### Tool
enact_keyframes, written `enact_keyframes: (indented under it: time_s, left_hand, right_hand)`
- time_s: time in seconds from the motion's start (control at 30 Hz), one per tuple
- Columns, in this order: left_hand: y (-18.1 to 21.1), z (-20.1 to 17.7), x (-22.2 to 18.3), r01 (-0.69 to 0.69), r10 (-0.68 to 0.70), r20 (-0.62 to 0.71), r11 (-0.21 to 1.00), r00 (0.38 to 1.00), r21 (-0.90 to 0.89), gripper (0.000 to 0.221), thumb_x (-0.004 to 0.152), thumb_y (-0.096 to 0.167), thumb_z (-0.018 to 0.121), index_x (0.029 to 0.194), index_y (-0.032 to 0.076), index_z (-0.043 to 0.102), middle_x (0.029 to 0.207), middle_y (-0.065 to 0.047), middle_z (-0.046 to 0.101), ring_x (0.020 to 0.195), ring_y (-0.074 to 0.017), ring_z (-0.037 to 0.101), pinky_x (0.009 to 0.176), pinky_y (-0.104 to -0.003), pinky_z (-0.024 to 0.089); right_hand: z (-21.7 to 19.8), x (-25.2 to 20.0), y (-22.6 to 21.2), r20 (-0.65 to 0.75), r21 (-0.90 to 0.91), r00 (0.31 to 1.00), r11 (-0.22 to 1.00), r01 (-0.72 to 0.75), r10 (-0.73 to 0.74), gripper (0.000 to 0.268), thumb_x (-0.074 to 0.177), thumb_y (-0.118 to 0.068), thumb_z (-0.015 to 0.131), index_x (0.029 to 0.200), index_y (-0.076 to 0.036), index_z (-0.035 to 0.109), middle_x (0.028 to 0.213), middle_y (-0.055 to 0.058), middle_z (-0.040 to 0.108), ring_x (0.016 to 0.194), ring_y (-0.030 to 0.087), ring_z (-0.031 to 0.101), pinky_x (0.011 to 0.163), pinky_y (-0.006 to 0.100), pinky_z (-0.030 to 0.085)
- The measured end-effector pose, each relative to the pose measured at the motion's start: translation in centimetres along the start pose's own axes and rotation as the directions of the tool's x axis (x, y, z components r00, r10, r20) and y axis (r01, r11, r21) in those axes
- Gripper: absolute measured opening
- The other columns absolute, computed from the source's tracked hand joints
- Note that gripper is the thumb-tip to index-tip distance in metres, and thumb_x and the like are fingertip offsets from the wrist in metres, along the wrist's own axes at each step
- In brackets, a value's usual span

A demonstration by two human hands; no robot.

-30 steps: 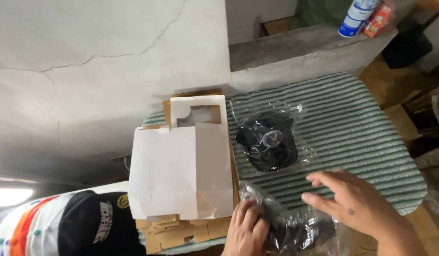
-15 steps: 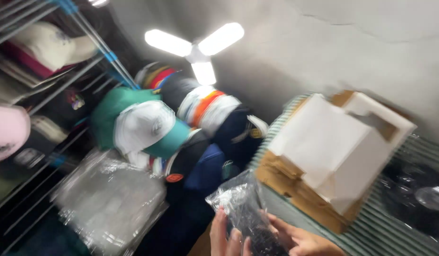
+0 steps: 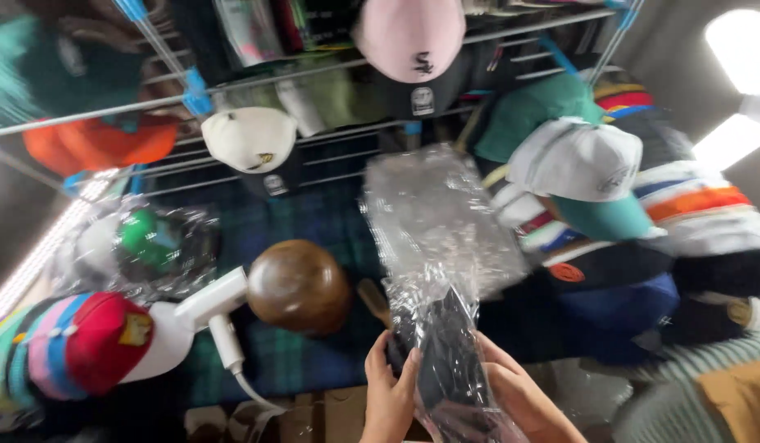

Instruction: A person uses a handheld steamer and a brush to prepare a black trucker hat before placing it into a plastic protective sleeve.

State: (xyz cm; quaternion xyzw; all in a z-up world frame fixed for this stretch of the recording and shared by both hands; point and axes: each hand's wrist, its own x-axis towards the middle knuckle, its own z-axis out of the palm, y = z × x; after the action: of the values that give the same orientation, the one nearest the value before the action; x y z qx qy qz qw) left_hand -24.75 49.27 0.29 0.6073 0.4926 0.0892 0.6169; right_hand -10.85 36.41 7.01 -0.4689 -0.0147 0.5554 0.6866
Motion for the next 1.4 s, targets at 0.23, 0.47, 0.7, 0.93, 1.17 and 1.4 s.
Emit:
enact_keyframes:
  time_s: [0.23,0.47,0.7,0.93,1.17,1.4]
  left_hand:
    - [-1.4,-5.0,5.8,-0.263,0.268,-0.095,0.963,0.959,0.06,0.029,0.102,0.04,0.057,0.092,0.013,0.062,0.109,-0.004,0.048,0.102,-0.0143,0.049,0.103,-0.027,0.046]
    - [9.1,-10.7,0.8,0.104,0.042,0.298,0.884,0.954,-0.457,0.084,0.079,0.065,0.045,0.153,0.024,0.048,0.149,0.005,0.062,0.131,-0.0115,0.061,0.099,-0.037,0.052]
    - [8.5,-8.5,2.7,-0.042,0.101,0.082,0.842,0.991,-0.538,0.078,0.067,0.001,0.078,0.139,0.013,0.049,0.111,-0.014,0.071,0.088,-0.0172,0.064,0.074,-0.031,0.056]
    - [7.5,-13.9,3.7,0.077,-0.233,-0.112,0.673,0.966,-0.736,0.062,0.071,-0.008,0.059,0.131,0.008,0.058,0.099,-0.021,0.063,0.082,-0.0328,0.058,0.074,-0.041,0.045]
    - [8.9,-17.0,2.1,0.058,-0.262,-0.108,0.553,0.959,-0.831,0.061,0.068,0.003,0.048,0.128,-0.001,0.059,0.102,-0.023,0.058,0.096,-0.0408,0.056,0.089,-0.052,0.042]
    - [-3.2,-20.1,6.9,-0.099,0.087,-0.073,0.345,0.993,-0.933,0.052,0.078,0.009,0.052,0.13,0.004,0.058,0.1,-0.019,0.068,0.081,-0.0353,0.068,0.064,-0.046,0.056]
  right_hand:
    - [4.7,6.7,2.8,-0.119,-0.302,0.971,0.939,0.164,-0.208,0.055,0.092,-0.022,0.058,0.143,-0.002,0.062,0.122,0.016,0.076,0.105,0.024,0.071,0.089,0.037,0.056]
    - [8.1,8.6,0.8,-0.266,-0.626,0.89,0.768,0.133,-0.371,0.029,0.096,-0.02,0.061,0.123,-0.009,0.065,0.079,0.007,0.066,0.064,0.016,0.057,0.059,0.031,0.044]
    - [6.2,10.6,0.9,0.11,-0.729,0.851,0.54,0.42,-0.514,0.007,0.096,-0.011,0.059,0.103,-0.012,0.058,0.086,0.006,0.076,0.076,0.017,0.07,0.07,0.032,0.053]
    - [0.9,13.1,-5.8,-0.135,-0.233,0.952,0.942,0.24,-0.276,0.004,0.099,-0.005,0.051,0.095,-0.005,0.05,0.136,0.032,0.069,0.098,0.044,0.075,0.073,0.055,0.062]
    - [3.6,10.8,-9.7,-0.4,-0.468,0.853,0.875,0.124,-0.335,0.041,0.108,-0.02,0.032,0.138,0.003,0.049,0.132,0.023,0.057,0.09,0.036,0.062,0.069,0.042,0.05]
    - [-3.9,15.3,-6.8,-0.081,-0.642,0.88,0.7,0.313,-0.467,0.023,0.096,-0.008,0.067,0.118,-0.002,0.068,0.075,0.013,0.063,0.064,0.023,0.06,0.059,0.034,0.052]
